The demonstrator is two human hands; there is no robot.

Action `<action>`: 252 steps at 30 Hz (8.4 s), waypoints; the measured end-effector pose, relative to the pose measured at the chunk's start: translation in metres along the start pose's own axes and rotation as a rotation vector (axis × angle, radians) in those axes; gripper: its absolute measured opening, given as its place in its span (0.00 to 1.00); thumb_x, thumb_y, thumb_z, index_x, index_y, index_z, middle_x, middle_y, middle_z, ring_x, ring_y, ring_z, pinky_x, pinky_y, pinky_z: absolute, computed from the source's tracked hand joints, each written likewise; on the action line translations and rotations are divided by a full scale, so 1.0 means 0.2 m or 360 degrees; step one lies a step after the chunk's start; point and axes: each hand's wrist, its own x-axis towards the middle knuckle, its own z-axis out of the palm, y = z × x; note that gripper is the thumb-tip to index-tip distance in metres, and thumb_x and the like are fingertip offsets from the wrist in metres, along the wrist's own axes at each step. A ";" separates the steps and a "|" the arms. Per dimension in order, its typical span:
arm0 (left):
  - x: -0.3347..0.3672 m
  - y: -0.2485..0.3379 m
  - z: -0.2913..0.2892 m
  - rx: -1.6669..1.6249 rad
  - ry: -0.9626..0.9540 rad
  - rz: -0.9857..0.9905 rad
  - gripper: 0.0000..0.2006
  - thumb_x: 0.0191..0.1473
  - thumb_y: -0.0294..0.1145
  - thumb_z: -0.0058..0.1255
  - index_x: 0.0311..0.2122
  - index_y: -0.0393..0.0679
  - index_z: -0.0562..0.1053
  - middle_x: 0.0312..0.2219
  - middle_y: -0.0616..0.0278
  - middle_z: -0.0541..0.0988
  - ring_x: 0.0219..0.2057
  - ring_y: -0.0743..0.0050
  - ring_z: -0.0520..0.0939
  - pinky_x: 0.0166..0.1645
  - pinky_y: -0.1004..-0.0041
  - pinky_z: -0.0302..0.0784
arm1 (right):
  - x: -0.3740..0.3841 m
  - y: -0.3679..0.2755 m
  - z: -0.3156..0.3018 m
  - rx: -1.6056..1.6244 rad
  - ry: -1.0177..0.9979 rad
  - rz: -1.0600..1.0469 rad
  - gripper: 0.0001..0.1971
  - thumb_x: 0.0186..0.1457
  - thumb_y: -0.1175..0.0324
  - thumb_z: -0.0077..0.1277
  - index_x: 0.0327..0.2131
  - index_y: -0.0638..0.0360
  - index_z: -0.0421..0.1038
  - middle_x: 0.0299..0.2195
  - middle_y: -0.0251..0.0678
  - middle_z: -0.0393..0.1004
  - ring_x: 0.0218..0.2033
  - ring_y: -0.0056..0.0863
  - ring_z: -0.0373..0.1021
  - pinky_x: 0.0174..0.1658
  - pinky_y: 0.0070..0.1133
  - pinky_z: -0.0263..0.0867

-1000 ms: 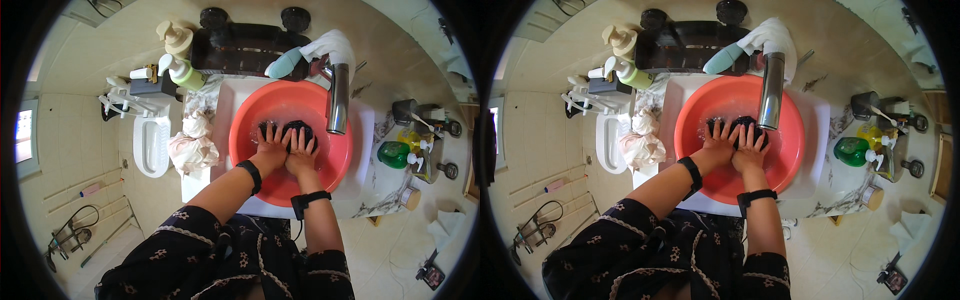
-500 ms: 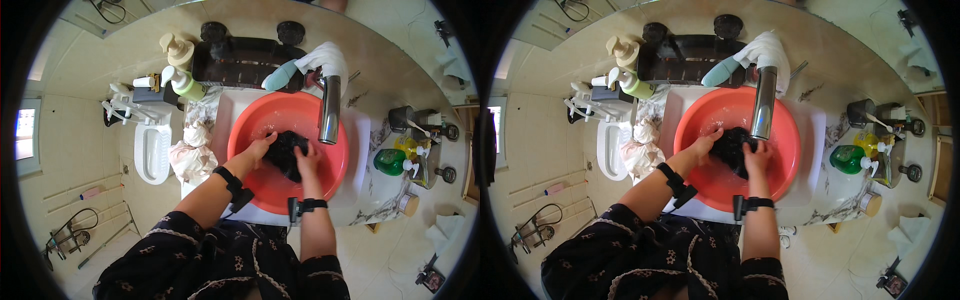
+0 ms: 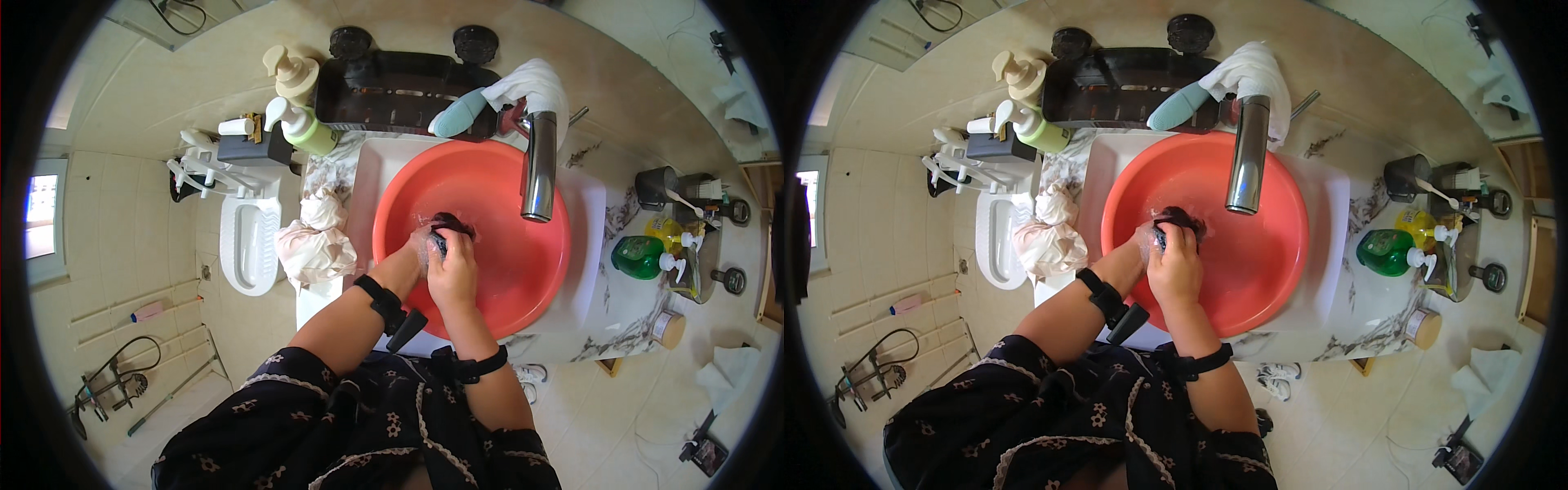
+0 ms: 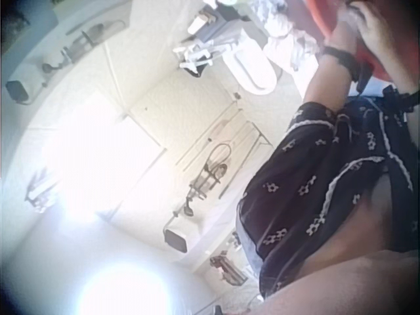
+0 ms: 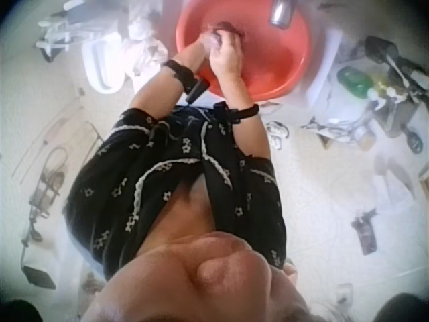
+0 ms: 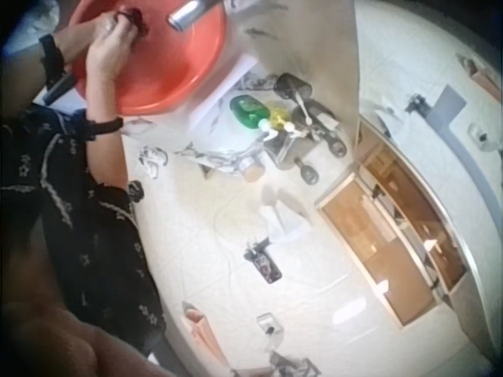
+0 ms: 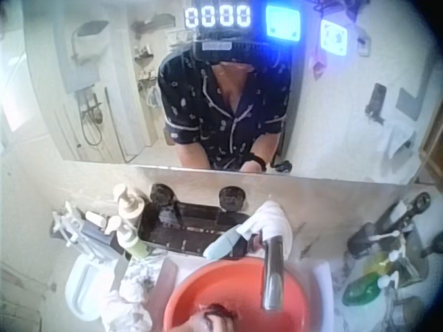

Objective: Washing and rinsing small items of clothing by hand in a basin.

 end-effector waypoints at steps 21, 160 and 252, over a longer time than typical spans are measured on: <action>-0.18 -0.03 0.20 0.1348 0.1112 -0.0053 0.33 0.51 0.57 0.42 0.57 0.47 0.57 0.56 0.51 0.58 0.57 0.43 0.57 0.54 0.35 0.49 | 0.23 0.59 -0.01 -0.0873 -0.0009 0.0345 0.30 0.47 0.51 0.52 0.53 0.52 0.60 0.54 0.49 0.57 0.54 0.44 0.56 0.54 0.29 0.55; -1.59 -0.29 0.67 0.4556 0.1776 0.2119 0.05 0.43 0.32 0.52 0.28 0.50 0.77 0.20 0.67 0.70 0.31 0.69 0.69 0.42 0.70 0.58 | -0.36 0.67 -0.86 0.1915 0.0449 0.0899 0.26 0.35 0.79 0.42 0.45 0.61 0.63 0.43 0.39 0.66 0.44 0.35 0.65 0.48 0.33 0.63; -3.03 -2.48 -1.43 0.1733 -0.5028 -0.0646 0.08 0.45 0.37 0.51 0.19 0.49 0.68 0.16 0.68 0.70 0.20 0.67 0.73 0.24 0.68 0.67 | -4.63 -1.24 1.09 -0.0931 0.2137 0.2979 0.06 0.49 0.61 0.51 0.28 0.50 0.72 0.34 0.30 0.72 0.45 0.30 0.64 0.55 0.37 0.51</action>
